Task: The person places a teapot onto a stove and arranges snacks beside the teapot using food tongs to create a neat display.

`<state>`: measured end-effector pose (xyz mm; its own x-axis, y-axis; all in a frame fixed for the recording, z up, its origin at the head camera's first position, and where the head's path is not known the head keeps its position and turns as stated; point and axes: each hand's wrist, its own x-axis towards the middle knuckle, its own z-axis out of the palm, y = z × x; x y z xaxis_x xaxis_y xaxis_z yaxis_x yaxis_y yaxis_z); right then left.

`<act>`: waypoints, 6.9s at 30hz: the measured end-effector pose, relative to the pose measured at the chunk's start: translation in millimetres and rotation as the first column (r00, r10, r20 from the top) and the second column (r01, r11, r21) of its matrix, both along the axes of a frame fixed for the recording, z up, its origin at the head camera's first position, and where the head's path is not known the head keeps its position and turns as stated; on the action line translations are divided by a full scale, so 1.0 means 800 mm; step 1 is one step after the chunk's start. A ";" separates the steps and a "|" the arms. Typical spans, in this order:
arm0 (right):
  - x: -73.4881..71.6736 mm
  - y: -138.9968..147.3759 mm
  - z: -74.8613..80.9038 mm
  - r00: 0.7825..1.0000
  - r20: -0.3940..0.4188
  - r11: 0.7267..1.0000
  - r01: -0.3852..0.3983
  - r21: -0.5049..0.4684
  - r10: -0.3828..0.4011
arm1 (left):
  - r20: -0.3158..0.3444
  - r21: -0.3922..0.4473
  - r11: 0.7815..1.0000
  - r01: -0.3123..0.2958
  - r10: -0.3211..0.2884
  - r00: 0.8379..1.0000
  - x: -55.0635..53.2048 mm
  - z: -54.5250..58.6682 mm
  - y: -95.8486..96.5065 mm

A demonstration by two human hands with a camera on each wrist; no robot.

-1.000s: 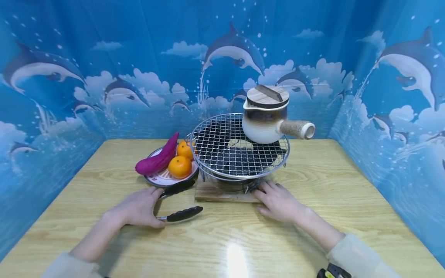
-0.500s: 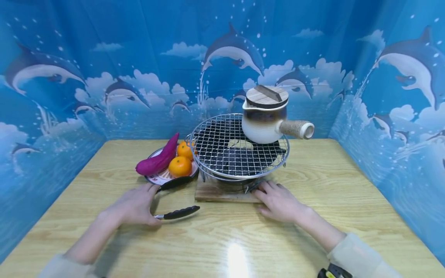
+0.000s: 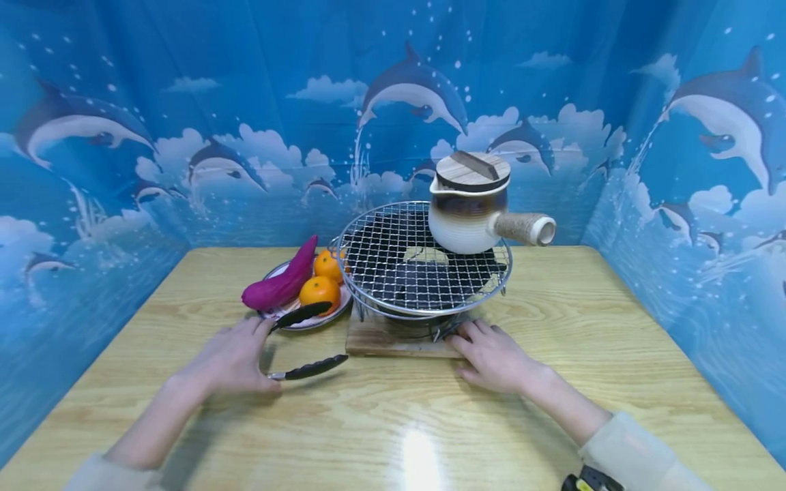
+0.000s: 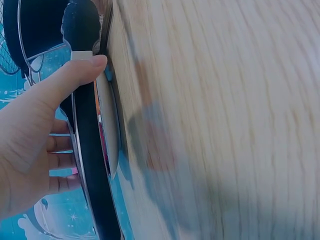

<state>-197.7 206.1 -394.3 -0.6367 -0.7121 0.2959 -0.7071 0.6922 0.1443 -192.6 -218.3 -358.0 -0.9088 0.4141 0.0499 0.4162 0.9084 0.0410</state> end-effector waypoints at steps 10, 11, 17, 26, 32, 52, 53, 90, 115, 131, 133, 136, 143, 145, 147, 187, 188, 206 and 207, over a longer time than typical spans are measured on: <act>0.001 0.000 0.002 1.000 0.012 1.000 0.012 -0.001 -0.012 | -0.069 -0.021 1.000 0.007 -0.009 0.998 -0.003 0.005 0.000; 0.001 0.000 0.003 1.000 0.014 1.000 0.012 -0.001 -0.012 | -0.067 -0.017 1.000 0.004 -0.005 0.998 -0.003 0.005 0.000; 0.002 -0.001 0.003 0.999 0.029 1.000 0.020 0.014 -0.021 | -0.062 0.000 1.000 -0.021 0.021 0.998 -0.004 0.006 -0.001; 0.000 0.000 0.002 1.000 0.024 1.000 0.018 0.009 -0.018 | -0.080 -0.020 0.999 -0.049 0.048 0.996 -0.009 0.011 -0.002; 0.000 0.000 0.001 1.000 0.015 1.000 0.009 0.004 -0.009 | -0.114 -0.054 0.996 -0.069 0.062 0.991 -0.012 0.014 -0.001; 0.000 0.000 0.001 1.000 0.013 1.000 0.008 0.001 -0.008 | -0.222 -0.009 0.995 -0.101 0.096 0.970 -0.017 0.018 -0.008; 0.000 0.000 0.001 1.000 0.011 1.000 0.007 0.001 -0.007 | -0.227 -0.008 0.995 -0.101 0.097 0.969 -0.017 0.018 -0.008; 0.000 0.001 -0.001 1.000 -0.010 1.000 -0.006 0.006 0.006 | -0.201 -0.134 0.978 -0.161 0.132 0.971 -0.041 0.029 0.006; 0.001 0.000 -0.001 1.000 -0.025 1.000 -0.006 -0.003 0.005 | -0.238 -0.164 0.973 -0.161 0.120 0.964 -0.049 0.032 0.014; 0.002 0.000 -0.002 1.000 -0.007 1.000 0.004 0.006 -0.004 | -0.213 -0.184 0.968 -0.168 0.128 0.969 -0.057 0.031 0.017; 0.002 0.001 -0.002 1.000 -0.009 1.000 0.004 0.005 -0.004 | -0.201 -0.188 0.967 -0.170 0.131 0.971 -0.058 0.032 0.018; 0.002 0.001 -0.002 1.000 -0.013 1.000 0.000 0.003 0.000 | -0.181 -0.189 0.967 -0.173 0.139 0.974 -0.058 0.033 0.019; 0.004 0.001 -0.002 1.000 0.000 1.000 0.008 0.008 -0.008 | -0.169 -0.177 0.970 -0.165 0.135 0.976 -0.058 0.032 0.020; 0.004 0.001 -0.002 1.000 0.001 1.000 0.008 0.008 -0.008 | -0.179 -0.174 0.971 -0.161 0.130 0.975 -0.058 0.031 0.019; 0.004 0.001 -0.002 1.000 -0.002 1.000 0.006 0.004 -0.006 | -0.192 -0.176 0.971 -0.159 0.125 0.973 -0.058 0.030 0.019; 0.003 0.001 -0.001 1.000 -0.006 1.000 -0.001 0.010 0.001 | -0.236 -0.155 0.976 -0.155 0.116 0.965 -0.056 0.022 0.015; 0.004 0.001 -0.001 1.000 -0.005 1.000 0.000 0.011 0.000 | -0.233 -0.154 0.976 -0.157 0.118 0.965 -0.056 0.022 0.015; 0.004 0.002 -0.003 1.000 -0.010 1.000 -0.001 -0.005 0.001 | -0.242 -0.154 0.975 -0.162 0.121 0.963 -0.051 0.025 0.015; 0.004 0.002 -0.004 1.000 -0.010 1.000 -0.001 -0.006 0.001 | -0.244 -0.153 0.975 -0.162 0.121 0.962 -0.050 0.025 0.014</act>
